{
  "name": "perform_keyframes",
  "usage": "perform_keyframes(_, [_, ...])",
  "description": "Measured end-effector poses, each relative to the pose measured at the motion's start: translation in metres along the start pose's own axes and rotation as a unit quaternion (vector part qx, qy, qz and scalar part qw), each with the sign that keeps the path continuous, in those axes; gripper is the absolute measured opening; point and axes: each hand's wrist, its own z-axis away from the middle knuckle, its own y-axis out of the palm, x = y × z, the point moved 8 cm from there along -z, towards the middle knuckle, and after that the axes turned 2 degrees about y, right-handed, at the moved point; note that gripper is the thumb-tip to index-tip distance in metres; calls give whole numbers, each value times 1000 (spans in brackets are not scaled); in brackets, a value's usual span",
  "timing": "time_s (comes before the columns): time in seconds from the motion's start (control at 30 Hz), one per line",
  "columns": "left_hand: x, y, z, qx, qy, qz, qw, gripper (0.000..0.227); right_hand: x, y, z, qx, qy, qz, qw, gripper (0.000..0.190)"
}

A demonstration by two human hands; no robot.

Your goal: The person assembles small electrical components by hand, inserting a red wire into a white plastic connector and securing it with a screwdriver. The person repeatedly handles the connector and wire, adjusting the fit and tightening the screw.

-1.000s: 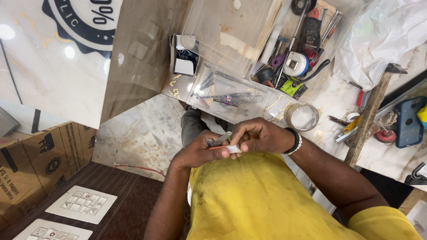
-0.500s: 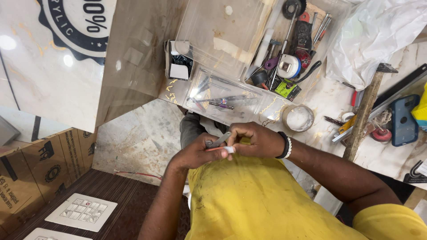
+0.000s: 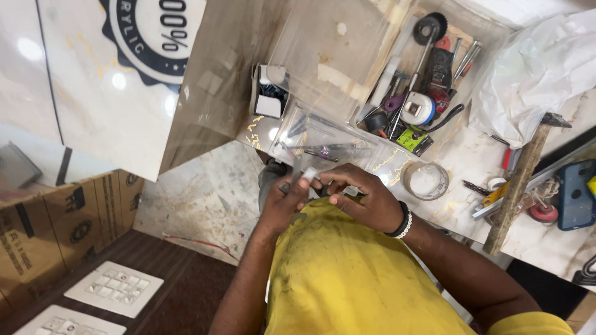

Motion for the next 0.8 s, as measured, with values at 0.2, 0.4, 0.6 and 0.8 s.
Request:
perform_keyframes(0.2, [0,-17,8,-35,15,16,999,40,-39,-17,5,-34,83,-7,996,26])
perform_keyframes(0.4, [-2,-3,9,1,19,37,999,39,-22,-14,-15,-14,61,21,998,28])
perform_keyframes(0.6, [-13,12,7,24,49,28,998,43,10,-33,-27,-43,16,114,992,27])
perform_keyframes(0.8, [-27,18,3,31,65,29,997,53,30,-125,-37,-193,-14,268,944,16])
